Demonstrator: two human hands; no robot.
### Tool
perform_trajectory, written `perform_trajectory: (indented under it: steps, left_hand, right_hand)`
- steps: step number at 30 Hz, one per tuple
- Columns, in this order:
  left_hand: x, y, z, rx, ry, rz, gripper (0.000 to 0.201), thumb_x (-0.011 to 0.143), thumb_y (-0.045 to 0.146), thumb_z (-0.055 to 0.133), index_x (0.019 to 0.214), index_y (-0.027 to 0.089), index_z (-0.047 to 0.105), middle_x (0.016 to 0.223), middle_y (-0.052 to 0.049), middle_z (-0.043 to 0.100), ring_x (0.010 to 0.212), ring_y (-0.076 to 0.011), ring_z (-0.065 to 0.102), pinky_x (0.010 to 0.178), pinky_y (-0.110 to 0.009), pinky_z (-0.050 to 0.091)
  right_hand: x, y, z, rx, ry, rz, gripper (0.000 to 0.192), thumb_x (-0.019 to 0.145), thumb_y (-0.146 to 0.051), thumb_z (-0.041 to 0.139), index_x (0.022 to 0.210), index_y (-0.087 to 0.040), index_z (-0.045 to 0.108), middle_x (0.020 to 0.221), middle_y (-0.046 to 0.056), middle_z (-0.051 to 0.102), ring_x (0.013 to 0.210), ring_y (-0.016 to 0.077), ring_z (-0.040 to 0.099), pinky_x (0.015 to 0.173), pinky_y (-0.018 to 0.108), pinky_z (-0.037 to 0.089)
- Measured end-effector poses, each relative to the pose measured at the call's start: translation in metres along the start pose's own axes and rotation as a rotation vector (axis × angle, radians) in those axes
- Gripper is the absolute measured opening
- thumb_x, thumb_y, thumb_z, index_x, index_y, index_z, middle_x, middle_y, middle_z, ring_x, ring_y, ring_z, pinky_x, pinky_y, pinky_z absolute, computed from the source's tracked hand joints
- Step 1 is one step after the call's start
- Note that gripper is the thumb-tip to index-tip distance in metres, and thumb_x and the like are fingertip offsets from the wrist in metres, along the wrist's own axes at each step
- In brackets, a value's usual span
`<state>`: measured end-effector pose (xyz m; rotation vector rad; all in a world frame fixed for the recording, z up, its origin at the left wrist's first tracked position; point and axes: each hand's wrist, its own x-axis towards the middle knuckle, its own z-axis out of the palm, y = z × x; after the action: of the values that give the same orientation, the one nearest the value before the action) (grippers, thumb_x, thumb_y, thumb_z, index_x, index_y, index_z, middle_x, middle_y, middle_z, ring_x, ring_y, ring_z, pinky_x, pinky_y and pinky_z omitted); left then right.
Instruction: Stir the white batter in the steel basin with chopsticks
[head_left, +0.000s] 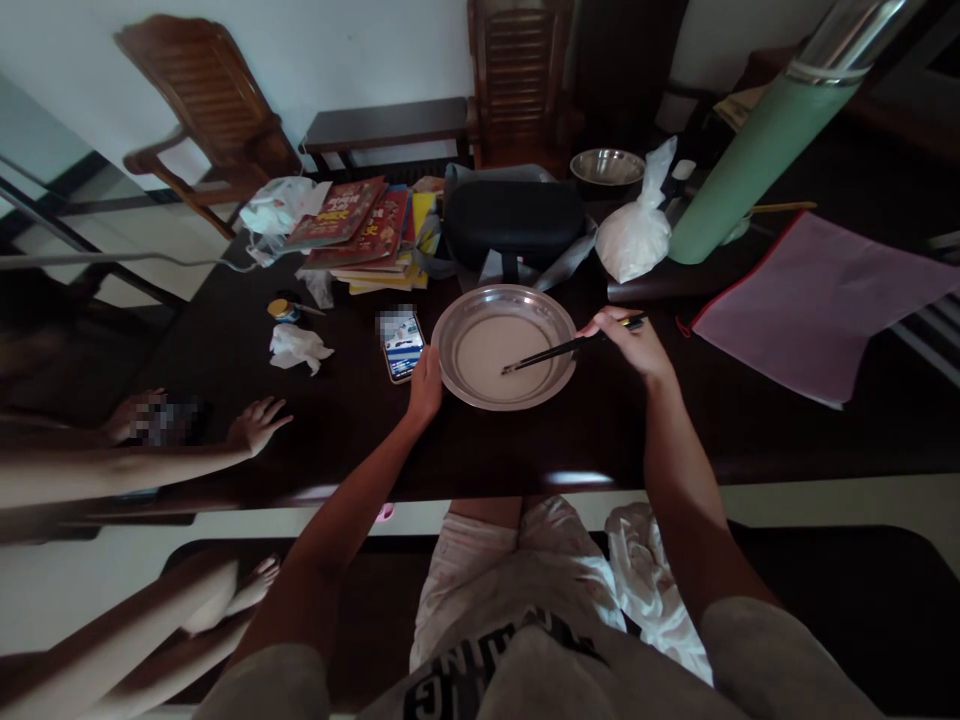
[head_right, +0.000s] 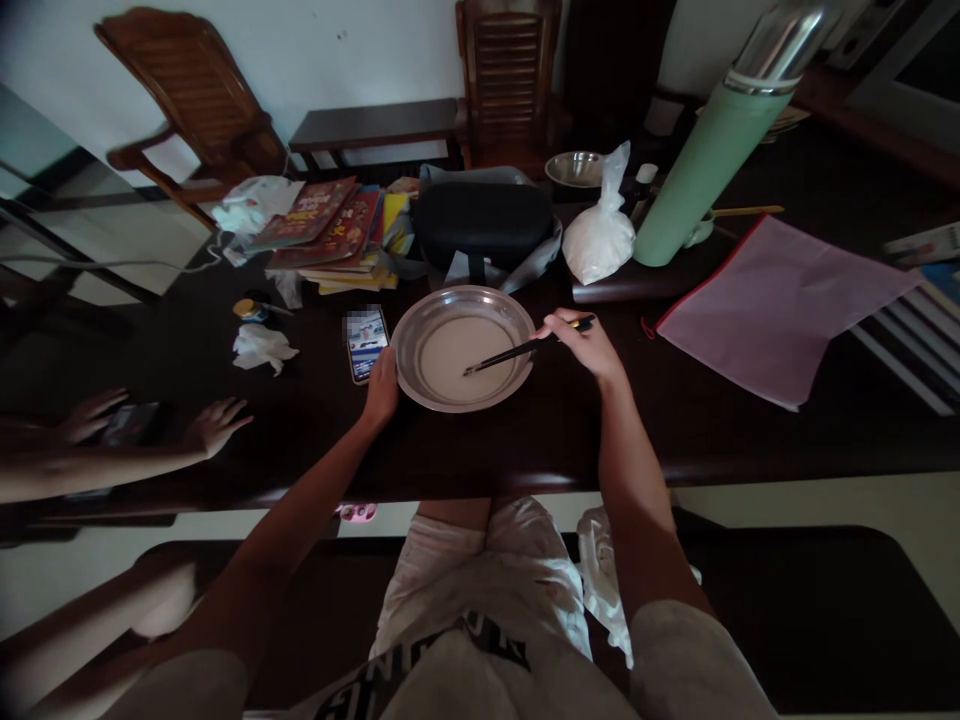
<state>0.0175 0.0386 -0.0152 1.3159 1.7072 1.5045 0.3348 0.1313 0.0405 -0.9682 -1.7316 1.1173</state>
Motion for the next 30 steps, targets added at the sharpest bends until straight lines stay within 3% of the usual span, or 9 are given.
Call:
perform_trajectory:
  steps: [4, 9, 16, 22, 28, 30]
  left_hand:
    - [0.0, 0.0, 0.0, 0.003, -0.003, -0.001, 0.052, 0.089, 0.067, 0.04, 0.07, 0.019, 0.048, 0.071, 0.0, 0.048, 0.07, -0.0145, 0.043, 0.065, -0.029, 0.04]
    - [0.0, 0.001, 0.0, 0.017, -0.007, 0.015, 0.054, 0.088, 0.069, 0.038, 0.07, 0.019, 0.049, 0.072, -0.001, 0.05, 0.071, -0.0149, 0.044, 0.066, -0.029, 0.042]
    - [0.0, -0.001, 0.0, 0.008, 0.009, -0.005, 0.057, 0.085, 0.074, 0.038, 0.071, 0.019, 0.048, 0.072, 0.0, 0.048, 0.07, -0.0144, 0.044, 0.068, -0.029, 0.042]
    - [-0.001, 0.0, -0.001, 0.016, 0.007, 0.002, 0.055, 0.086, 0.071, 0.041, 0.073, 0.019, 0.05, 0.074, -0.001, 0.049, 0.073, -0.0154, 0.045, 0.072, -0.03, 0.041]
    - [-0.004, 0.002, -0.002, 0.005, -0.026, -0.005, 0.047, 0.086, 0.064, 0.045, 0.072, 0.019, 0.05, 0.072, 0.0, 0.048, 0.071, -0.0158, 0.045, 0.069, -0.029, 0.038]
    - [-0.004, 0.003, -0.001, 0.004, -0.029, -0.008, 0.045, 0.086, 0.062, 0.046, 0.072, 0.019, 0.049, 0.071, -0.001, 0.049, 0.071, -0.0159, 0.045, 0.069, -0.029, 0.038]
  right_hand:
    - [0.002, 0.001, 0.006, -0.03, 0.002, -0.04, 0.035, 0.082, -0.058, 0.062, 0.074, -0.025, 0.073, 0.081, 0.002, 0.078, 0.088, 0.0223, 0.073, 0.085, 0.038, 0.053]
    - [0.002, 0.004, -0.007, 0.01, 0.166, -0.051, 0.036, 0.084, -0.055, 0.062, 0.066, -0.025, 0.072, 0.069, 0.001, 0.075, 0.072, 0.0214, 0.072, 0.082, 0.039, 0.052]
    - [0.001, 0.001, 0.007, -0.022, -0.043, -0.001, 0.039, 0.082, -0.059, 0.06, 0.072, -0.024, 0.073, 0.078, 0.002, 0.078, 0.083, 0.0205, 0.072, 0.076, 0.033, 0.051]
    - [0.002, 0.002, -0.002, 0.021, 0.147, 0.001, 0.039, 0.081, -0.06, 0.061, 0.065, -0.026, 0.07, 0.069, 0.001, 0.075, 0.074, 0.0214, 0.073, 0.077, 0.037, 0.054]
    - [0.002, -0.001, 0.004, 0.002, 0.008, 0.011, 0.041, 0.079, -0.063, 0.062, 0.07, -0.025, 0.073, 0.073, 0.002, 0.077, 0.078, 0.0214, 0.073, 0.078, 0.036, 0.054]
    - [0.003, 0.0, 0.005, -0.008, 0.035, 0.003, 0.04, 0.079, -0.063, 0.062, 0.071, -0.025, 0.073, 0.077, 0.002, 0.078, 0.083, 0.0219, 0.073, 0.079, 0.036, 0.054]
